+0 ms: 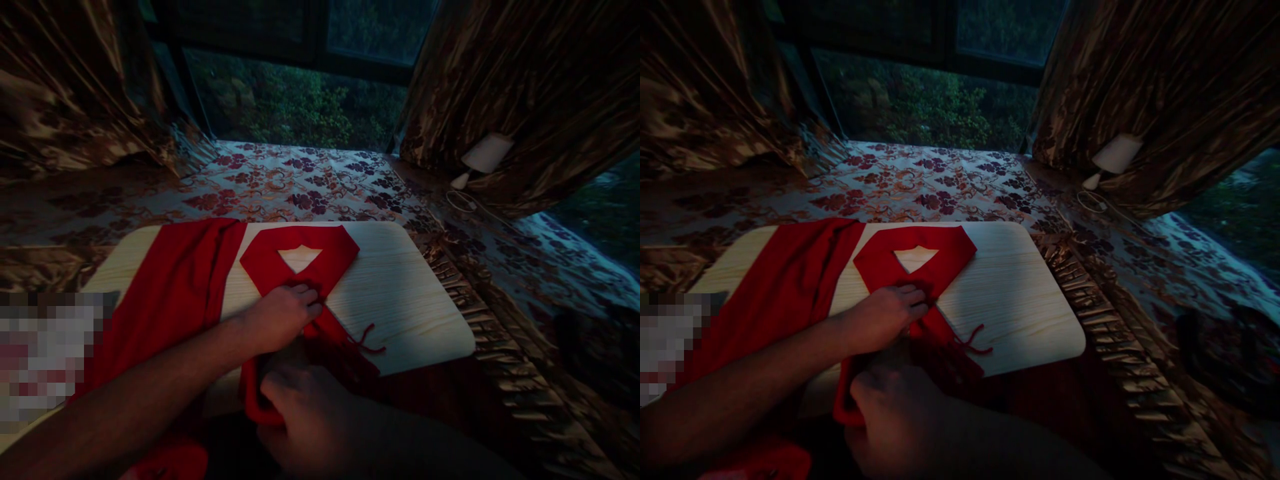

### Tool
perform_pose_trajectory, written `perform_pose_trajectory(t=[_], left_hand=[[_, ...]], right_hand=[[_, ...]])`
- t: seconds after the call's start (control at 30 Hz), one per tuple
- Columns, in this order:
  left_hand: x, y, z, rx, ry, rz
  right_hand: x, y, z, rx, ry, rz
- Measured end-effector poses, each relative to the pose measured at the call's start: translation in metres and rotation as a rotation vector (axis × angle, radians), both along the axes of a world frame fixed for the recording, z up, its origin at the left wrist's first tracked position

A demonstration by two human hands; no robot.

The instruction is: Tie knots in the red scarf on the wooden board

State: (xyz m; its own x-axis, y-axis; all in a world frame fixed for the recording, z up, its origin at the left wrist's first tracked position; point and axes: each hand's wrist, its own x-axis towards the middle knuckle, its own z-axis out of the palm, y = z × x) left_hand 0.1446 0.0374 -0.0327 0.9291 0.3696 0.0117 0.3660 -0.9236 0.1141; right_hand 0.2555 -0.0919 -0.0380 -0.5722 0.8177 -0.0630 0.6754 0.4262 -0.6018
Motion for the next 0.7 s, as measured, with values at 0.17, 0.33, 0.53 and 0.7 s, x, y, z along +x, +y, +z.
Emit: perform_pose_trajectory(t=[0.17,0.33,0.53,0.7], left_hand=[[0.003,0.009,-0.008,-0.118,-0.102,0.325],[0.000,0.029,-0.014,-0.329,-0.241,0.599],[-0.009,0.049,-0.024,-0.697,-0.617,0.602],[-0.019,0.064,-0.024,-0.834,-0.893,0.669]], right_hand=[[-0.006,-0.006,-0.009,0.014,-0.118,0.009],[0.000,-0.005,-0.009,0.004,-0.168,0.026],[0.035,0.017,0.003,-0.001,-0.106,-0.052],[0.076,0.055,0.007,-0.005,-0.309,-0.192]])
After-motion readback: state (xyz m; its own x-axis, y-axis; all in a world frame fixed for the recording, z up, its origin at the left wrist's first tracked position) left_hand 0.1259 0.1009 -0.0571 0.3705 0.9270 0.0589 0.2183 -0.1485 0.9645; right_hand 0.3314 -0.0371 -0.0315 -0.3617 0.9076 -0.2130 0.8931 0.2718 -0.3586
